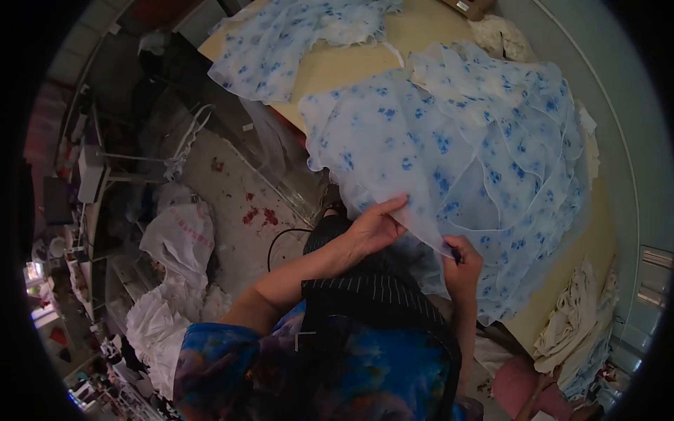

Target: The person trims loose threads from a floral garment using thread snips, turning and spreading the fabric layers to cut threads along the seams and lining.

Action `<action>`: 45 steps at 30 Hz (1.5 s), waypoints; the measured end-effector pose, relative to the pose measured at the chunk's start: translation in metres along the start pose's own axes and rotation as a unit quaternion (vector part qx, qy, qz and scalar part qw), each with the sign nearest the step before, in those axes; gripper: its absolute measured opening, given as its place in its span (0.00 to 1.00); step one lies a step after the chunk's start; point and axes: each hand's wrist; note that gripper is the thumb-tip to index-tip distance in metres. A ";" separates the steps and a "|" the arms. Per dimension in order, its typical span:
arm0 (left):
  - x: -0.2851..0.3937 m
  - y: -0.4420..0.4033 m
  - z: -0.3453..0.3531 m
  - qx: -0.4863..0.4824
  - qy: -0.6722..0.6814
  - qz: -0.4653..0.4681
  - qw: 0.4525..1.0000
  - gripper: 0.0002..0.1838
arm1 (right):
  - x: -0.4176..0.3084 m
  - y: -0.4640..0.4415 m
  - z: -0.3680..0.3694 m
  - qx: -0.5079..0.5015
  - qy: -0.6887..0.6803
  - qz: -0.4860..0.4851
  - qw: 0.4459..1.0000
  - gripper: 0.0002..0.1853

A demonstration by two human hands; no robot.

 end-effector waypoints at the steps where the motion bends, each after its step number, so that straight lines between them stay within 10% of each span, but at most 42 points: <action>1: 0.016 -0.010 -0.010 0.007 0.022 0.025 0.999 0.21 | -0.003 -0.001 -0.014 -0.008 -0.007 0.059 0.998 0.08; 10: 0.165 -0.010 -0.082 0.141 -0.043 0.328 0.933 0.19 | 0.003 -0.015 -0.059 -0.014 0.115 0.169 0.979 0.08; 28: 0.308 0.042 -0.104 0.205 -0.323 0.321 0.867 0.16 | 0.042 0.022 0.057 -0.075 0.182 0.095 0.976 0.15; 35: 0.364 0.039 -0.144 0.247 -0.684 0.348 0.591 0.12 | 0.067 0.050 0.133 -0.163 0.206 0.156 0.952 0.08; 43: 0.390 0.013 -0.153 0.268 -0.816 0.252 0.445 0.11 | -0.005 -0.116 0.083 0.176 0.335 -0.019 0.925 0.11; 45: 0.375 -0.003 -0.151 0.304 -0.837 0.361 0.278 0.13 | -0.006 -0.165 0.073 0.214 0.463 -0.072 0.857 0.12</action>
Point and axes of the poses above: each hand's wrist, its own y-axis away from the middle knuckle, its own z-axis out of the palm, x = y × z, and after that the axes turned 1 degree about y, right-handed
